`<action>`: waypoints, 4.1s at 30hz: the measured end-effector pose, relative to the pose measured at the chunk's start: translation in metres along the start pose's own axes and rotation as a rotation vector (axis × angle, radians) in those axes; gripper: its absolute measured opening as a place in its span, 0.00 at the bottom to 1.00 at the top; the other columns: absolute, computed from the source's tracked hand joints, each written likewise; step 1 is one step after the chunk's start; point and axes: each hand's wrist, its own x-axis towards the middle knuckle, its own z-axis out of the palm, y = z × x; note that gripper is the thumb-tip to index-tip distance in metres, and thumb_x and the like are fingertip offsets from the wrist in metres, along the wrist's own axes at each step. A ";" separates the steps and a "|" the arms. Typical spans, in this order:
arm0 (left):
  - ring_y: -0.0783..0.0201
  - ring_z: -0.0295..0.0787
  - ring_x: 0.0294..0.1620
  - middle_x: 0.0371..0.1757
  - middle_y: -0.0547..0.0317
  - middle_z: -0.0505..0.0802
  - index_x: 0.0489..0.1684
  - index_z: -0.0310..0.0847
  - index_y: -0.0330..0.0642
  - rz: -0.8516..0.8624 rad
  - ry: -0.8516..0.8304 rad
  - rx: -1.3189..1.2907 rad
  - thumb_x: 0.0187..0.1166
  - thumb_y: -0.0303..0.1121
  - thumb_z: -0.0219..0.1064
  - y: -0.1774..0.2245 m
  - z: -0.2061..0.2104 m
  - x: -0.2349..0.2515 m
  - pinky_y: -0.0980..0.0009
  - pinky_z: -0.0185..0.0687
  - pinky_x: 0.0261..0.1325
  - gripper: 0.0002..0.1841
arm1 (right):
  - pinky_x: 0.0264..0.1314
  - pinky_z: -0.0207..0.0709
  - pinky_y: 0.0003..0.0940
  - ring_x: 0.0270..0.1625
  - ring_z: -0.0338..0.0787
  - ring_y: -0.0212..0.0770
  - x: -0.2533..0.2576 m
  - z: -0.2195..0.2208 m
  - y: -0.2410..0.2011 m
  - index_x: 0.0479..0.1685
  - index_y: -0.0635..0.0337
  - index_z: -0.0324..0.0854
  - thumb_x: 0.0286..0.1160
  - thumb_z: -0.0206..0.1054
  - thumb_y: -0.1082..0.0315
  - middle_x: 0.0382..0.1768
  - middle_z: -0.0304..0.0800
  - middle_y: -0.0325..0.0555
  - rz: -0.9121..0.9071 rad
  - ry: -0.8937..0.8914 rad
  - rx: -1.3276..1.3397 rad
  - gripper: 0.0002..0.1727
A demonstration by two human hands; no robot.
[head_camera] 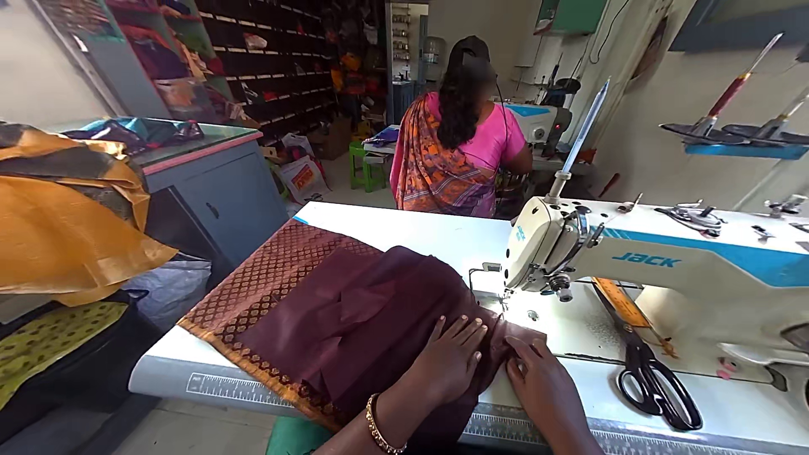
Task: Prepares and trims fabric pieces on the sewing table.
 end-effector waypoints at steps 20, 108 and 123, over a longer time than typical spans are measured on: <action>0.61 0.43 0.98 0.93 0.58 0.65 0.88 0.65 0.43 0.045 0.152 -0.202 0.95 0.48 0.36 0.006 0.000 -0.008 0.38 0.17 0.94 0.30 | 0.45 0.93 0.31 0.38 0.97 0.36 0.018 -0.014 -0.024 0.61 0.62 0.76 0.70 0.73 0.81 0.43 0.94 0.45 0.104 0.146 0.910 0.20; 0.51 0.72 0.87 0.82 0.57 0.82 0.72 0.86 0.56 0.167 0.475 0.003 0.88 0.49 0.60 -0.017 0.006 -0.118 0.31 0.56 0.86 0.20 | 0.61 0.70 0.77 0.61 0.88 0.70 0.030 0.011 0.018 0.46 0.69 0.91 0.78 0.64 0.74 0.54 0.93 0.64 -0.211 0.453 0.164 0.10; 0.49 0.88 0.68 0.62 0.49 0.93 0.62 0.89 0.41 -0.606 0.556 0.051 0.92 0.37 0.54 -0.063 -0.073 -0.101 0.48 0.76 0.75 0.17 | 0.52 0.75 0.66 0.53 0.91 0.64 0.010 0.016 0.021 0.39 0.66 0.92 0.69 0.60 0.67 0.45 0.94 0.59 -0.285 0.589 0.339 0.15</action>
